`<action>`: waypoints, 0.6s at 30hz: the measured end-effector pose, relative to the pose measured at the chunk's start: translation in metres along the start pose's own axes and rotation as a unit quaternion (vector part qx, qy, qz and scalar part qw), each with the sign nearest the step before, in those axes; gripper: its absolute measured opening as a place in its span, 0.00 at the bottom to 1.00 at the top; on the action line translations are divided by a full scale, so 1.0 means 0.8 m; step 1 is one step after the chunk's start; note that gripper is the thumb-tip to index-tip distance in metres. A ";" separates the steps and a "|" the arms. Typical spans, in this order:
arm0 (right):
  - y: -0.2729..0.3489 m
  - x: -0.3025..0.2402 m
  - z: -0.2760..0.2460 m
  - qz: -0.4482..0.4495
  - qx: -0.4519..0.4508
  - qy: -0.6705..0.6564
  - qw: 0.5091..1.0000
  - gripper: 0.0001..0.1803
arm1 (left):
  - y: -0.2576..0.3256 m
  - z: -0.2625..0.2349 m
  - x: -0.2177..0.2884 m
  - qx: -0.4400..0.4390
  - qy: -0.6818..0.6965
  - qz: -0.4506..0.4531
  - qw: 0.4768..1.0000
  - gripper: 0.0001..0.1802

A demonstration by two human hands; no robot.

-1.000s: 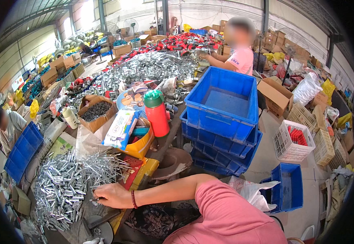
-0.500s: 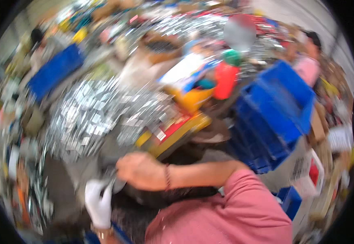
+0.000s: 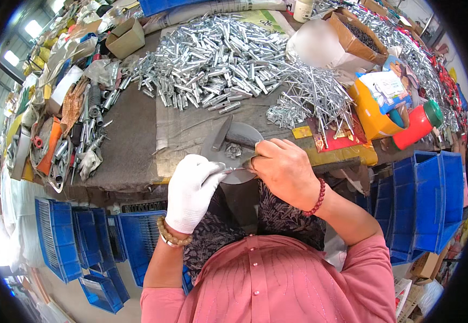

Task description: The recorder is assembling small metal tubes and rods onto a circular metal base using a hammer and a metal jig.

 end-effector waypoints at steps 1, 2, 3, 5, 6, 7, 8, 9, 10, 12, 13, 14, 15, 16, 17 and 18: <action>0.000 0.001 0.001 0.002 -0.001 0.001 1.000 0.02 | 0.000 0.000 -0.001 -0.002 0.002 0.001 1.000 0.08; -0.002 0.000 -0.001 -0.010 0.009 0.002 1.000 0.02 | 0.000 0.001 -0.002 -0.002 0.002 -0.001 1.000 0.08; -0.003 -0.002 -0.002 -0.023 0.019 0.002 1.000 0.04 | 0.000 0.000 -0.004 0.000 0.002 -0.003 1.000 0.08; -0.004 -0.001 -0.002 -0.024 0.016 0.004 1.000 0.04 | 0.001 0.002 -0.004 0.009 -0.006 0.003 1.000 0.09; -0.005 -0.002 -0.002 -0.026 0.014 0.005 1.000 0.04 | 0.002 0.001 -0.004 0.018 -0.016 0.010 1.000 0.09; -0.006 -0.002 -0.003 -0.026 0.014 0.005 1.000 0.04 | 0.002 0.001 -0.004 0.018 -0.016 0.010 1.000 0.09; -0.006 -0.002 -0.003 -0.025 0.007 0.001 1.000 0.02 | 0.003 0.001 -0.001 0.023 -0.020 0.019 0.999 0.10; -0.005 -0.001 -0.002 -0.021 -0.001 0.000 1.000 0.01 | 0.003 0.002 0.001 0.027 -0.022 0.029 0.999 0.10; -0.004 0.001 -0.002 -0.018 -0.001 0.003 1.000 0.01 | 0.003 0.005 0.002 0.024 -0.020 0.033 0.999 0.10; -0.005 0.000 0.002 -0.030 0.007 -0.005 0.999 0.01 | 0.004 0.006 0.005 0.034 -0.033 0.040 0.998 0.10; -0.006 0.001 0.004 -0.028 0.007 -0.001 1.000 0.01 | 0.006 0.007 0.006 0.032 -0.030 0.043 0.998 0.10; -0.007 -0.002 0.008 -0.034 0.005 0.001 0.999 0.02 | 0.007 0.005 0.004 0.036 -0.033 0.039 0.998 0.11; -0.007 -0.003 0.009 -0.040 0.003 0.004 0.999 0.02 | 0.008 0.004 0.004 0.041 -0.036 0.036 0.998 0.11; -0.004 -0.003 0.007 -0.038 0.002 0.010 0.999 0.02 | 0.008 0.004 0.006 0.041 -0.031 0.040 0.998 0.11; 0.000 -0.003 -0.003 -0.031 0.036 0.007 0.999 0.01 | 0.008 0.005 0.006 0.041 -0.033 0.035 0.998 0.11; 0.003 -0.001 -0.010 -0.024 0.071 0.002 0.997 0.01 | 0.009 0.005 0.004 0.041 -0.038 0.029 0.998 0.11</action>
Point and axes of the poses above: each hand's wrist, its own y-axis away from the middle knuckle, its own z-axis out of the palm, x = y × z, the point moved 10 cm from there along -y, towards the middle knuckle, and after that the axes turned 14 degrees about -z, right-handed, at the moved point
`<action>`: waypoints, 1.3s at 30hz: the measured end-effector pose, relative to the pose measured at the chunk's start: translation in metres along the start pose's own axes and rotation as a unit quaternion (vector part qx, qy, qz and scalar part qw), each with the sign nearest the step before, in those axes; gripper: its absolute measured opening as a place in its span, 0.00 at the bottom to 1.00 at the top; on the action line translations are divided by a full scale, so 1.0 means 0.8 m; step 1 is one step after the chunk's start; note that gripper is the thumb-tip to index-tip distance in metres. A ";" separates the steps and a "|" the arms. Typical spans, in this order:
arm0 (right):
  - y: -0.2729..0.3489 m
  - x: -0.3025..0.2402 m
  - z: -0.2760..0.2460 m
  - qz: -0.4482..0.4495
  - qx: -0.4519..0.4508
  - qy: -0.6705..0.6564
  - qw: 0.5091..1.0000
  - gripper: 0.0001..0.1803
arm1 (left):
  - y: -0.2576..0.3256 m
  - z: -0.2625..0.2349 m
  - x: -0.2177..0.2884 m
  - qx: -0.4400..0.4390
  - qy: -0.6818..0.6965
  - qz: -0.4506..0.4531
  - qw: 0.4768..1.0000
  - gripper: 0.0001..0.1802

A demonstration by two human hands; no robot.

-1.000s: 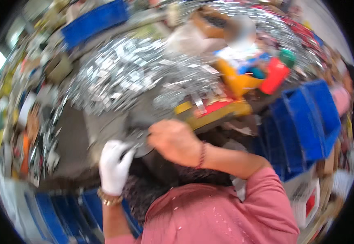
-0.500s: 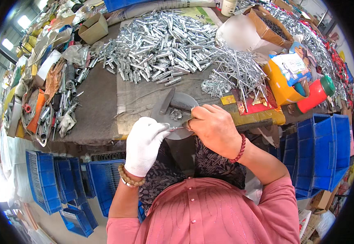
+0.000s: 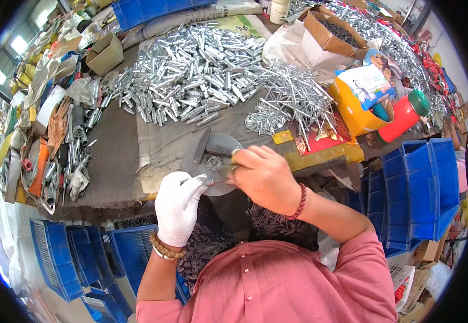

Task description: The recorder is assembling small metal tubes and rods onto a circular metal base using a hammer and a metal jig.

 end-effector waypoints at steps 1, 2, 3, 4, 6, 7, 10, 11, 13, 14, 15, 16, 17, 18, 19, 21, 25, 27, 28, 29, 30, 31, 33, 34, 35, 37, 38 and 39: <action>0.007 0.004 -0.011 -0.009 0.019 0.064 0.998 0.02 | 0.000 0.001 0.000 0.000 -0.001 0.004 1.000 0.12; 0.020 0.022 -0.027 0.023 0.049 0.081 0.995 0.03 | 0.000 0.003 0.000 0.001 0.002 0.007 1.000 0.12; 0.028 0.047 -0.041 0.080 0.045 0.075 0.993 0.04 | 0.001 0.001 0.000 0.008 0.002 0.002 1.000 0.12; 0.037 0.072 -0.054 0.138 0.039 0.069 0.987 0.04 | 0.002 -0.001 0.000 0.015 0.003 -0.003 1.000 0.13; 0.052 0.104 -0.065 0.185 0.001 0.115 0.976 0.06 | 0.003 -0.001 -0.002 0.021 0.004 -0.003 1.000 0.14; 0.059 0.114 -0.063 0.191 -0.007 0.114 0.975 0.06 | 0.003 -0.001 -0.003 0.026 0.004 -0.002 1.000 0.15; 0.054 0.114 -0.053 0.169 -0.037 0.131 0.976 0.07 | 0.003 -0.001 -0.004 0.022 0.006 -0.010 1.000 0.15; 0.052 0.115 -0.050 0.168 -0.037 0.131 0.976 0.07 | 0.002 -0.001 -0.003 0.023 0.006 -0.010 1.000 0.15; 0.046 0.116 -0.039 0.156 -0.066 0.143 0.975 0.07 | 0.002 -0.002 0.000 0.023 0.002 -0.001 1.000 0.13; 0.045 0.118 -0.038 0.155 -0.066 0.141 0.976 0.07 | 0.002 -0.002 0.000 0.024 0.001 -0.002 1.000 0.13; 0.044 0.119 -0.034 0.149 -0.081 0.146 0.975 0.07 | 0.001 -0.002 0.002 0.023 0.001 0.000 1.000 0.13; 0.044 0.120 -0.030 0.143 -0.095 0.151 0.973 0.08 | 0.001 -0.002 0.003 0.022 0.000 0.003 1.000 0.13; 0.046 0.123 -0.030 0.143 -0.095 0.150 0.974 0.08 | 0.001 -0.002 0.002 0.022 0.000 0.002 1.000 0.13; 0.048 0.125 -0.030 0.136 -0.094 0.141 0.976 0.08 | 0.001 -0.001 0.002 0.022 0.001 0.002 1.000 0.12; 0.049 0.127 -0.030 0.130 -0.092 0.133 0.978 0.09 | 0.001 -0.001 0.002 0.021 0.004 0.002 1.000 0.12; 0.052 0.130 -0.036 0.146 -0.085 0.117 0.979 0.09 | 0.001 -0.002 0.002 0.022 0.003 -0.001 1.000 0.12; 0.045 0.132 -0.046 0.170 -0.049 0.072 0.982 0.11 | 0.001 -0.001 -0.001 0.022 0.005 -0.001 1.000 0.10; 0.028 0.120 -0.048 0.186 -0.031 0.007 0.982 0.10 | 0.002 -0.002 -0.004 0.025 0.005 -0.001 1.000 0.11; 0.020 0.110 -0.045 0.185 -0.031 0.004 0.982 0.10 | 0.002 -0.001 -0.004 0.027 0.007 0.002 1.000 0.11; 0.011 0.097 -0.038 0.163 -0.025 -0.037 0.986 0.09 | 0.002 -0.001 -0.005 0.028 0.005 -0.001 1.000 0.11; 0.001 0.082 -0.031 0.141 -0.018 -0.080 0.987 0.09 | 0.002 0.000 -0.003 0.027 0.003 0.005 1.000 0.11; -0.012 0.063 -0.023 0.113 -0.043 -0.078 0.990 0.07 | 0.001 0.001 -0.002 0.025 0.001 0.011 1.000 0.12; -0.034 0.020 0.000 0.011 -0.087 -0.047 0.995 0.07 | 0.001 0.001 -0.003 0.030 -0.001 0.015 0.999 0.10; -0.040 0.003 0.015 -0.027 -0.126 -0.023 0.991 0.08 | 0.001 0.001 -0.001 0.034 0.001 0.023 0.999 0.09; -0.046 -0.007 0.024 -0.030 -0.126 -0.027 0.991 0.08 | -0.001 0.004 0.001 0.027 -0.023 0.028 0.999 0.09; -0.053 -0.021 0.049 -0.033 -0.172 -0.054 0.983 0.09 | 0.000 0.004 0.002 0.023 -0.057 0.006 0.998 0.10; -0.054 -0.020 0.054 -0.036 -0.173 -0.057 0.983 0.09 | 0.000 0.005 -0.002 0.016 -0.088 -0.013 0.996 0.10; -0.057 -0.018 0.049 -0.043 -0.117 -0.079 0.989 0.12 | -0.001 0.004 0.000 0.035 -0.066 0.023 0.997 0.11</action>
Point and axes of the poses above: each hand's wrist, its own y-axis away from the middle knuckle, its own z-axis out of the palm, x = y × z, the point moved 10 cm from there along -y, towards the middle knuckle, and after that the axes turned 14 degrees about -z, right-handed, at the moved point
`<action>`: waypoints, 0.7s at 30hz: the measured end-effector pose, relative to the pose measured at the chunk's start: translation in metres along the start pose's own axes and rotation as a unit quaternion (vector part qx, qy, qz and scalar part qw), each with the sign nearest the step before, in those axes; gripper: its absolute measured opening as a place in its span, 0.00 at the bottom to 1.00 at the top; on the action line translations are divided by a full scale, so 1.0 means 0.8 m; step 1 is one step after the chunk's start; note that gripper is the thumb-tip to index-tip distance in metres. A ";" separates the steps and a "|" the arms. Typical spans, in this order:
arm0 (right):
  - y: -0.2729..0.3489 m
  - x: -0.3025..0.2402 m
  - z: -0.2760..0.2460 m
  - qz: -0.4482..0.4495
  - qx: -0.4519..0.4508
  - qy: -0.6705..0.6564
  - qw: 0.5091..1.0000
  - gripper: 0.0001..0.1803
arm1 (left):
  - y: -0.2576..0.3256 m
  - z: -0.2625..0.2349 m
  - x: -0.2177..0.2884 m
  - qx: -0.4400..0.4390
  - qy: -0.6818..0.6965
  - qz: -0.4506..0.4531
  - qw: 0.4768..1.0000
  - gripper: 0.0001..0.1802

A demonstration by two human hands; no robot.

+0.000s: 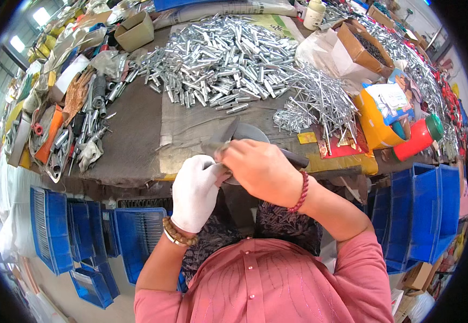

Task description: The recorder is assembling small metal tubes and rods onto a circular metal base using a hammer and a metal jig.

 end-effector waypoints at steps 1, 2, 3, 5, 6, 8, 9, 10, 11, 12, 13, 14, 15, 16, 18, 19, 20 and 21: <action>-0.001 0.000 -0.008 -0.013 0.056 -0.018 0.998 0.16 | 0.001 -0.001 -0.003 0.003 -0.002 -0.005 1.000 0.11; 0.005 0.014 -0.016 0.024 0.110 -0.094 0.989 0.23 | 0.001 -0.004 0.000 0.003 0.023 -0.005 1.000 0.11; 0.011 0.015 -0.017 0.021 0.109 -0.096 0.989 0.23 | 0.001 -0.006 0.001 0.003 0.048 -0.002 0.999 0.10; 0.031 0.040 -0.010 0.109 0.101 -0.141 0.979 0.23 | 0.003 -0.004 -0.002 0.001 0.054 -0.007 0.999 0.11; 0.037 0.040 -0.009 0.105 0.115 -0.133 0.979 0.25 | 0.002 -0.004 -0.003 -0.006 0.060 -0.016 0.998 0.11; 0.041 0.037 -0.004 0.115 0.118 -0.136 0.977 0.25 | 0.001 -0.006 -0.004 -0.014 0.067 -0.026 0.997 0.11; 0.043 0.039 -0.003 0.126 0.124 -0.139 0.974 0.25 | 0.000 -0.005 -0.004 -0.022 0.066 -0.028 0.997 0.11; 0.044 0.040 -0.002 0.126 0.123 -0.139 0.975 0.25 | 0.000 -0.003 -0.005 -0.031 0.064 -0.030 0.997 0.12; 0.044 0.040 0.002 0.122 0.115 -0.145 0.975 0.27 | 0.000 -0.003 -0.005 -0.031 0.064 -0.031 0.997 0.12; 0.043 0.039 0.005 0.119 0.107 -0.151 0.976 0.29 | 0.001 -0.003 -0.005 -0.026 0.061 -0.030 0.997 0.12; 0.041 0.039 0.004 0.118 0.107 -0.151 0.976 0.29 | 0.002 -0.004 -0.005 -0.022 0.059 -0.029 0.998 0.12; 0.038 0.037 0.003 0.116 0.107 -0.149 0.976 0.28 | 0.002 -0.004 -0.006 -0.022 0.059 -0.030 0.998 0.12; 0.035 0.035 0.001 0.114 0.106 -0.147 0.977 0.27 | 0.002 -0.004 -0.006 -0.021 0.063 -0.029 0.997 0.11; 0.033 0.033 0.000 0.114 0.106 -0.147 0.977 0.27 | 0.002 -0.004 -0.005 -0.021 0.067 -0.028 0.997 0.11; 0.024 0.015 -0.009 0.061 0.098 -0.061 0.991 0.20 | 0.000 -0.002 -0.004 -0.026 0.046 -0.029 0.998 0.11; 0.023 0.012 -0.011 0.062 0.098 -0.061 0.991 0.20 | 0.000 0.001 -0.004 -0.031 0.026 -0.030 0.999 0.11; 0.018 -0.004 -0.010 0.016 0.069 -0.005 0.997 0.19 | 0.000 0.004 -0.005 -0.031 0.027 -0.029 0.999 0.11; 0.014 -0.020 -0.006 -0.029 0.040 0.051 0.997 0.18 | 0.002 0.003 -0.006 -0.014 0.019 -0.022 0.999 0.10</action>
Point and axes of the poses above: each hand's wrist, its own y-axis away from the middle knuckle, its own z-axis out of the palm, x = y × z, the point moved 10 cm from there along -y, towards the middle knuckle, and after that the axes turned 14 degrees about -z, right-handed, at the moved point
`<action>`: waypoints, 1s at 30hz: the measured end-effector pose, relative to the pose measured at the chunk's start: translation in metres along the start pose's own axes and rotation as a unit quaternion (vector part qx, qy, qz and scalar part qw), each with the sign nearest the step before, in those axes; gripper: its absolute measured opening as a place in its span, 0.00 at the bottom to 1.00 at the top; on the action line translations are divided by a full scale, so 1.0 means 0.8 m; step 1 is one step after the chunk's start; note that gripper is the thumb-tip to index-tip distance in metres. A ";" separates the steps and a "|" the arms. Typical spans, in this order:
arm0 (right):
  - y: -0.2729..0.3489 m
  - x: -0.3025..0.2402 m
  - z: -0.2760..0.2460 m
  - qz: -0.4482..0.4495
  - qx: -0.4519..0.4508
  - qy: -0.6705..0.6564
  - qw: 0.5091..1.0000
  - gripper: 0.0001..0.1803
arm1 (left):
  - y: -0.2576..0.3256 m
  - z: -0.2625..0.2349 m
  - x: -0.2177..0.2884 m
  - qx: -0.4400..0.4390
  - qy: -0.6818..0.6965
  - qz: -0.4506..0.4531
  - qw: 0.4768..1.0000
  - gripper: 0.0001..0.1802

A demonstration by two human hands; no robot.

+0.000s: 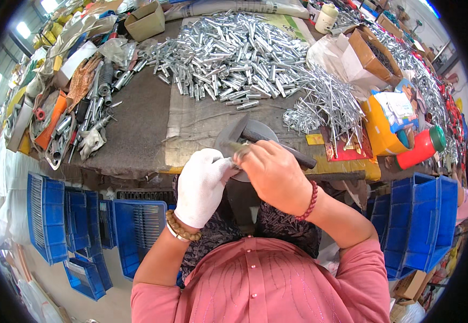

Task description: The recorder is assembling small metal tubes and rods onto a circular metal base using a hammer and a metal jig.

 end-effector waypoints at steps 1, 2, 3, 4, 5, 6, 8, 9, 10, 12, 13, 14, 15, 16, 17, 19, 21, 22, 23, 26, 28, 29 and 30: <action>0.000 -0.006 0.002 -0.004 0.000 0.020 1.000 0.16 | 0.001 -0.002 0.000 0.017 -0.007 0.008 1.000 0.09; 0.000 -0.008 0.002 -0.002 0.000 0.021 1.000 0.16 | 0.001 -0.003 0.001 0.016 -0.007 0.009 1.000 0.09; -0.001 -0.009 0.005 0.000 -0.014 0.024 1.000 0.15 | 0.001 -0.003 0.000 0.014 -0.011 0.003 1.000 0.10; 0.000 -0.008 0.007 0.003 -0.027 0.028 0.999 0.13 | 0.001 -0.002 -0.001 0.012 -0.015 -0.003 1.000 0.11; 0.004 -0.004 0.009 0.004 -0.027 0.029 0.999 0.13 | 0.001 -0.001 -0.002 0.011 -0.015 -0.002 1.000 0.11; 0.008 0.004 0.011 0.005 -0.008 0.005 1.000 0.13 | 0.001 0.000 -0.003 0.008 0.001 0.002 1.000 0.11; 0.016 0.011 0.000 0.009 0.012 -0.016 1.000 0.13 | 0.000 0.000 0.000 0.004 0.017 0.009 1.000 0.11; 0.018 0.024 -0.022 0.068 0.035 0.025 0.997 0.13 | 0.002 -0.004 -0.003 0.006 0.039 -0.001 0.999 0.10; 0.029 0.039 -0.043 0.129 0.057 0.069 0.988 0.14 | 0.003 -0.006 -0.002 0.007 0.063 -0.008 0.998 0.09; 0.042 0.056 -0.047 0.145 0.022 0.083 0.986 0.14 | 0.001 -0.008 0.000 0.004 0.057 -0.009 0.998 0.09; 0.049 0.061 -0.040 0.151 -0.012 0.089 0.984 0.12 | -0.001 -0.008 0.001 0.002 0.050 -0.010 0.999 0.09; 0.055 0.063 -0.033 0.158 -0.046 0.094 0.982 0.11 | 0.000 -0.008 0.001 -0.001 0.052 -0.006 0.999 0.09; 0.055 0.062 -0.040 0.157 -0.008 0.088 0.984 0.10 | 0.000 -0.006 -0.002 -0.007 0.052 -0.012 0.999 0.09; 0.058 0.062 -0.041 0.160 -0.007 0.090 0.983 0.10 | -0.001 -0.004 -0.004 -0.013 0.053 -0.018 0.998 0.09; 0.065 0.062 -0.048 0.174 0.017 0.076 0.982 0.11 | -0.002 -0.003 -0.003 -0.015 0.054 -0.016 0.998 0.09; 0.075 0.059 -0.057 0.186 0.042 0.060 0.980 0.11 | -0.002 -0.006 0.000 -0.015 0.053 -0.011 0.998 0.09; 0.077 0.045 -0.079 0.177 0.082 0.038 0.980 0.12 | -0.004 -0.003 0.000 -0.020 0.048 -0.013 0.999 0.09; 0.078 0.040 -0.083 0.178 0.082 0.037 0.980 0.12 | -0.004 -0.001 0.000 -0.024 0.042 -0.014 0.999 0.09; 0.078 0.034 -0.082 0.174 0.064 0.030 0.982 0.11 | -0.003 0.000 0.000 -0.025 0.042 -0.015 0.999 0.09; 0.078 0.016 -0.087 0.159 0.057 0.058 0.984 0.11 | -0.004 -0.004 0.001 -0.012 0.053 -0.011 0.998 0.09; 0.075 0.002 -0.094 0.112 0.095 0.063 0.987 0.12 | -0.004 -0.005 0.002 -0.011 0.062 -0.008 0.998 0.09; 0.073 -0.004 -0.088 0.088 0.083 0.088 0.989 0.13 | -0.004 -0.005 0.003 -0.013 0.061 -0.007 0.998 0.09; 0.078 -0.003 -0.084 0.089 0.083 0.090 0.989 0.13 | -0.005 -0.004 0.004 -0.010 0.056 -0.005 0.998 0.08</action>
Point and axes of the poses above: each hand's wrist, its own y-axis away from the middle knuckle, its own z-axis out of the palm, x = y × z, the point moved 10 cm from there along -y, towards the middle knuckle, and after that the axes turned 14 degrees about -z, right-handed, at the moved point
